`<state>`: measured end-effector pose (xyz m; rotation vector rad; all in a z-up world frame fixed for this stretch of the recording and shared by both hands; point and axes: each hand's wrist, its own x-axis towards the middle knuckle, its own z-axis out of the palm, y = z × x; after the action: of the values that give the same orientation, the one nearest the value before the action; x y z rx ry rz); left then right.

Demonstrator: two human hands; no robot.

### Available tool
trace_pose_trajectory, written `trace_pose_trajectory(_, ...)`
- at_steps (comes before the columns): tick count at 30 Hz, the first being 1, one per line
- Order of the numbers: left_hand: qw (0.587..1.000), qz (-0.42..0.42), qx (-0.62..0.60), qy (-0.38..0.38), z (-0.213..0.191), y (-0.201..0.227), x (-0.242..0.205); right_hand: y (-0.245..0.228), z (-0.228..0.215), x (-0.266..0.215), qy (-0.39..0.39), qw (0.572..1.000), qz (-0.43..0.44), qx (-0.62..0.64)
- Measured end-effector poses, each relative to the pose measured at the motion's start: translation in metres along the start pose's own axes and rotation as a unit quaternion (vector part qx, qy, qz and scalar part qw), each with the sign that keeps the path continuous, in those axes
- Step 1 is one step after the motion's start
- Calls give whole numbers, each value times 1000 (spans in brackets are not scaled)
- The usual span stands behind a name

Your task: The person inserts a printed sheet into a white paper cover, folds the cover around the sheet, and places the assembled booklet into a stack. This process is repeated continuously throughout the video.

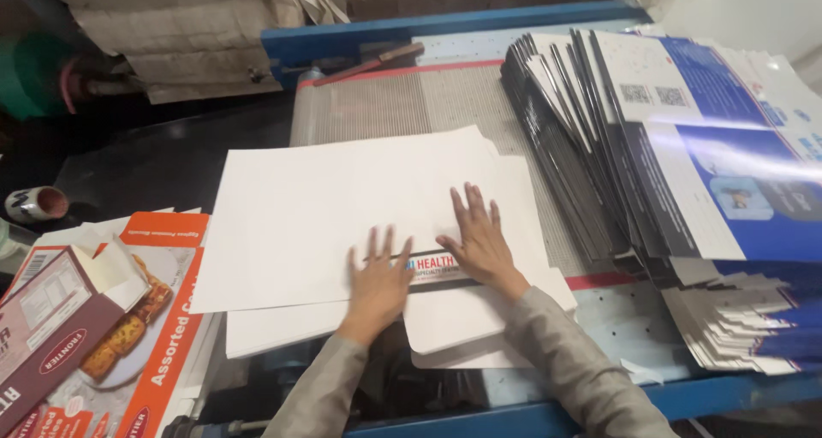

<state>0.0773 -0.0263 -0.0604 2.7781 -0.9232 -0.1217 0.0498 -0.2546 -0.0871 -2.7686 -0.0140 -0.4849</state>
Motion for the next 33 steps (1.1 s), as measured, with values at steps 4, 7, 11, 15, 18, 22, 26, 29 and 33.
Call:
trace_pose_trajectory(4,989,71,-130,-10,18,88,46,4,-13,-1,49,992,-20,118)
trace_pose_trajectory(7,991,88,-97,34,33,89,53,1,-24,-2,24,992,22,124)
trace_pose_trajectory(11,980,61,9,189,49,15,21,-20,-45,-12,-120,992,-8,26)
trace_pose_trajectory(15,989,-22,35,145,34,-47,-17,-43,-62,-63,-152,976,-155,-2)
trace_pose_trajectory(18,992,-15,23,121,23,-54,-36,-55,-62,-109,-101,970,-222,-21)
trace_pose_trajectory(22,999,-15,9,26,-8,-36,-58,-56,-59,-138,-47,963,-263,-35)
trace_pose_trajectory(26,970,228,-55,61,-11,32,-102,-59,-72,-131,-59,974,-219,20)
trace_pose_trajectory(29,946,280,-47,159,-18,34,-96,-68,-97,-126,-51,956,-284,-56)
trace_pose_trajectory(33,948,208,-54,234,-62,-26,-111,-67,-176,-128,92,907,-358,-203)
